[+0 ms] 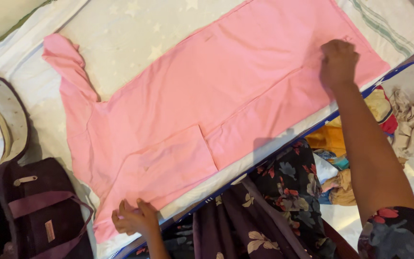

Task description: The person smooths out a pink long-sleeved garment on a bed, folds the bottom and sides inward to create a rectangular shape, and then folds it in half before placing it inside a bag.

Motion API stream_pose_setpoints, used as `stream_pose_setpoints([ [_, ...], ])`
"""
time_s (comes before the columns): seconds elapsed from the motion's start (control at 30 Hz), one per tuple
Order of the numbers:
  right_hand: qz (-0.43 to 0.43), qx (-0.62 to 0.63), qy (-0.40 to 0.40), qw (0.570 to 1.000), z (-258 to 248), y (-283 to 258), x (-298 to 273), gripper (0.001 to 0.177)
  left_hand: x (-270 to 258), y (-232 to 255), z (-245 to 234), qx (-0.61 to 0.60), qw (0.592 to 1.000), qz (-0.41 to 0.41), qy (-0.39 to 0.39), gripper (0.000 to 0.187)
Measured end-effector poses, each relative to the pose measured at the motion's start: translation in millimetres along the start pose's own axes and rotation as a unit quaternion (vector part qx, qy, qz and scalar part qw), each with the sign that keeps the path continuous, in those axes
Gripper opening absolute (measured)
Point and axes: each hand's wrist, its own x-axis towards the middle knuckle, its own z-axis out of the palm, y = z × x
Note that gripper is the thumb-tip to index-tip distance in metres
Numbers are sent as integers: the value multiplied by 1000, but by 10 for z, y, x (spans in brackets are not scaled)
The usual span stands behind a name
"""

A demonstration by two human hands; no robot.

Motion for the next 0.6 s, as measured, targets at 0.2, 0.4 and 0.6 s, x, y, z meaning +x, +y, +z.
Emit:
stream_pose_setpoints([
  [0.2, 51, 28, -2, 998, 155, 771, 72, 38, -104, -377, -42, 20, 999, 27, 14, 56],
  [0.4, 82, -42, 10, 996, 269, 982, 183, 16, -171, -302, -67, 20, 1000, -8, 3, 54],
  [0.6, -14, 38, 52, 998, 311, 1351, 257, 15, -236, -50, -93, 90, 993, 63, 37, 52],
])
